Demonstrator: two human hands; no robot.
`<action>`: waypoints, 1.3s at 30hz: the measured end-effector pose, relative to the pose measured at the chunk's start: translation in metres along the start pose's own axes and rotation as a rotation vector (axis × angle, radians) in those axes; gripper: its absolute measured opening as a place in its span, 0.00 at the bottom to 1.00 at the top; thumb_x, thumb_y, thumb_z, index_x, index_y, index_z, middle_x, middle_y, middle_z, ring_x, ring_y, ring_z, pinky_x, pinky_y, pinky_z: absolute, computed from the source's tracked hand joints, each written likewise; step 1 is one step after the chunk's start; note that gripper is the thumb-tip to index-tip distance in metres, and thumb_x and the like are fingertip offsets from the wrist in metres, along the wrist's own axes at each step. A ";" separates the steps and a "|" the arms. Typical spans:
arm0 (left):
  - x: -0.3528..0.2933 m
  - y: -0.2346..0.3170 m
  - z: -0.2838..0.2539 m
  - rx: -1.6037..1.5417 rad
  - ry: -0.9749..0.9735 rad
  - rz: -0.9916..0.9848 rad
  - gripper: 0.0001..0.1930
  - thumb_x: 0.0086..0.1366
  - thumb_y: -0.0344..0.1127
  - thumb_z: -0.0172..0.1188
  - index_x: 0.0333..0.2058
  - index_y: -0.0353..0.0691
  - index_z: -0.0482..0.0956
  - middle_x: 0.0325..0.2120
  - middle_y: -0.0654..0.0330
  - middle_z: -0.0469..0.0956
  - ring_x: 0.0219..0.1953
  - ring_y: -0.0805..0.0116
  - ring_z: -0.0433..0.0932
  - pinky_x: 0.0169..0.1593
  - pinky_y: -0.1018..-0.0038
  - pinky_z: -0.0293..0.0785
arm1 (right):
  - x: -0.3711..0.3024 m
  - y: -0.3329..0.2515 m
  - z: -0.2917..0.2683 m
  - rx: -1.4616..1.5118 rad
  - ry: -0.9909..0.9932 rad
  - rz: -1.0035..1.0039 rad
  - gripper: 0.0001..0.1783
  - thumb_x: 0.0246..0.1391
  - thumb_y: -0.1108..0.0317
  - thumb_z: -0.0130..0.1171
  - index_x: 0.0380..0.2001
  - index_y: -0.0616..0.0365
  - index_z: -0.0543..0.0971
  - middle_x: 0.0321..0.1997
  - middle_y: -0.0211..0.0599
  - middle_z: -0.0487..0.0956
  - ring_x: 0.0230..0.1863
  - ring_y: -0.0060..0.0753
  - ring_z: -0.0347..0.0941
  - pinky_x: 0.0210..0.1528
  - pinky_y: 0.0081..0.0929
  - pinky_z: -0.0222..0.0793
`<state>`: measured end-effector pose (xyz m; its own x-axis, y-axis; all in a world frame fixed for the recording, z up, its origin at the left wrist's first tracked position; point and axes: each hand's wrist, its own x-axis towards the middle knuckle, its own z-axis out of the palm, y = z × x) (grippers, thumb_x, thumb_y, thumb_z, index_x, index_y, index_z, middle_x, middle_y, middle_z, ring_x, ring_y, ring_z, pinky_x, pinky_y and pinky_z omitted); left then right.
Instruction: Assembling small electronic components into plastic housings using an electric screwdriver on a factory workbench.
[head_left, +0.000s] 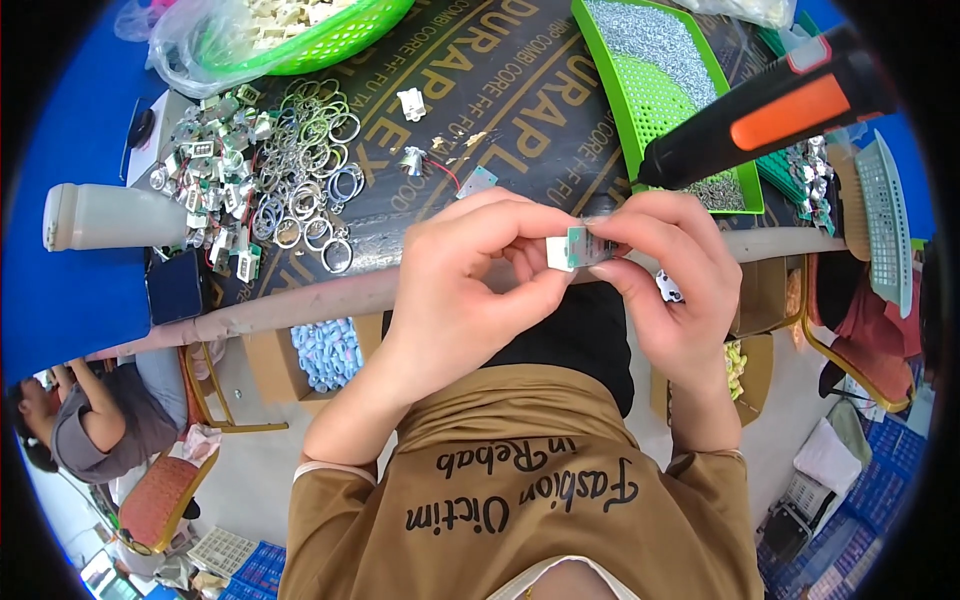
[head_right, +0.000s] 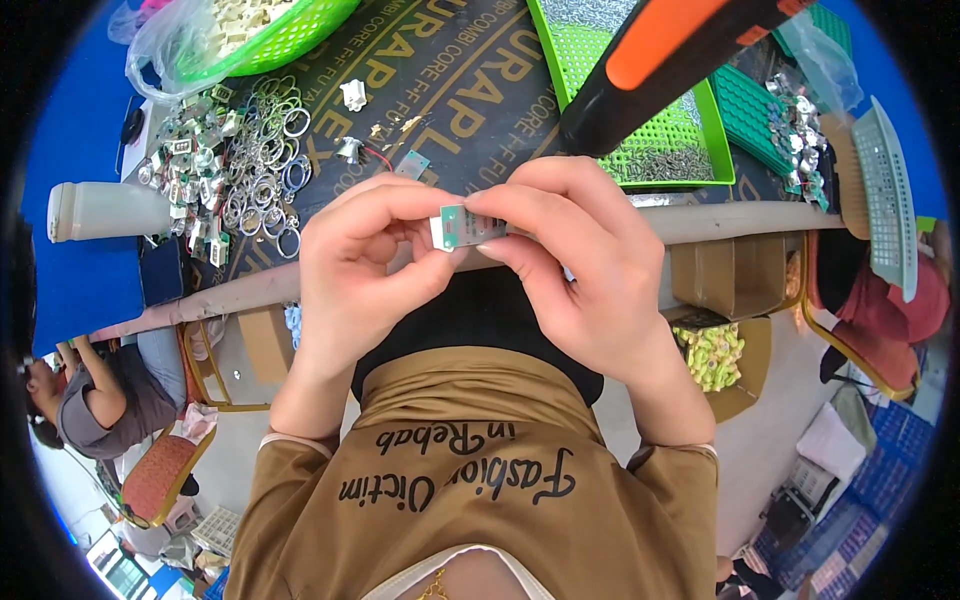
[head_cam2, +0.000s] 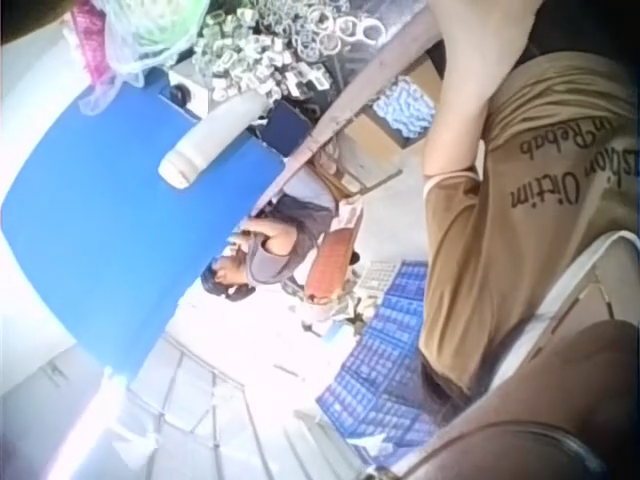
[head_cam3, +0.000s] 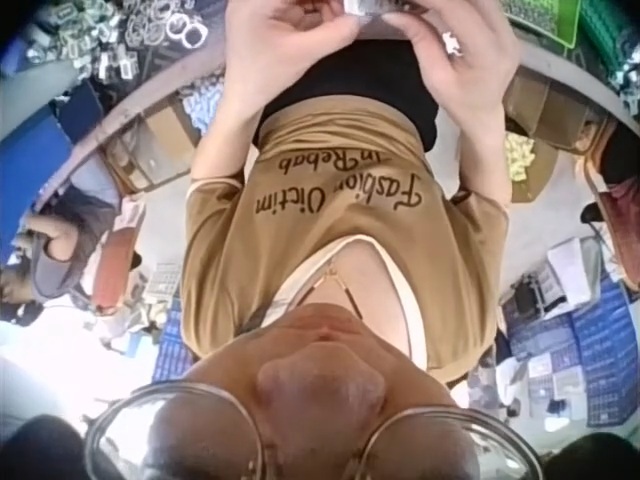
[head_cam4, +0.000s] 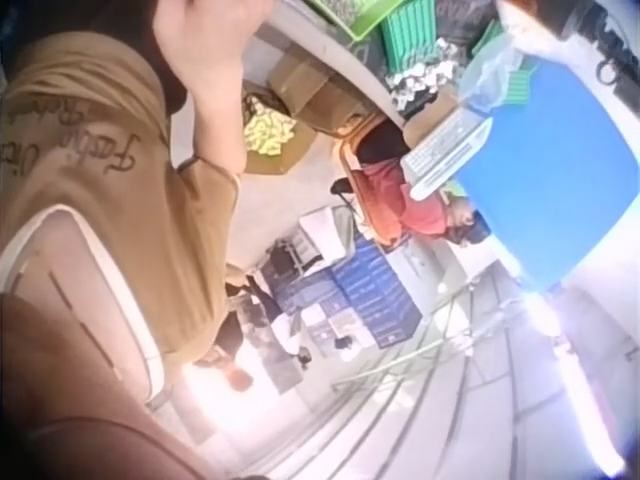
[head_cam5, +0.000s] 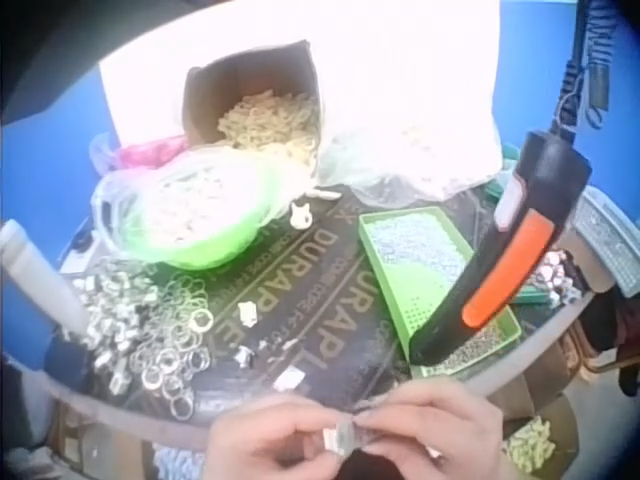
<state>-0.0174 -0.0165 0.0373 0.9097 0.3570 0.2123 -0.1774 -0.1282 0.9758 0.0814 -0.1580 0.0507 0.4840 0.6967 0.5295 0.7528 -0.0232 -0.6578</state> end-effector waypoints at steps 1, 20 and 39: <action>-0.001 0.000 0.000 0.004 0.000 0.001 0.13 0.45 0.18 0.57 0.33 0.33 0.77 0.25 0.62 0.72 0.24 0.80 0.70 0.27 0.86 0.68 | 0.000 -0.001 0.001 -0.012 0.015 -0.001 0.15 0.33 0.81 0.60 0.31 0.58 0.78 0.29 0.35 0.73 0.27 0.30 0.70 0.25 0.22 0.66; -0.011 -0.003 -0.006 0.115 0.044 0.069 0.15 0.44 0.18 0.58 0.34 0.35 0.78 0.24 0.62 0.73 0.22 0.79 0.72 0.25 0.85 0.69 | -0.003 0.000 0.010 -0.003 -0.009 -0.050 0.15 0.33 0.81 0.61 0.31 0.59 0.78 0.29 0.35 0.72 0.26 0.29 0.70 0.25 0.22 0.66; -0.011 -0.005 -0.009 0.044 0.040 0.001 0.16 0.45 0.14 0.55 0.36 0.28 0.76 0.31 0.58 0.73 0.29 0.78 0.71 0.31 0.85 0.68 | -0.002 0.003 0.014 -0.011 -0.002 -0.048 0.15 0.32 0.82 0.60 0.30 0.59 0.79 0.29 0.34 0.73 0.27 0.29 0.70 0.25 0.22 0.66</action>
<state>-0.0303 -0.0114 0.0302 0.8937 0.3934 0.2156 -0.1605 -0.1684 0.9726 0.0764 -0.1490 0.0401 0.4464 0.6984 0.5594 0.7801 0.0024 -0.6256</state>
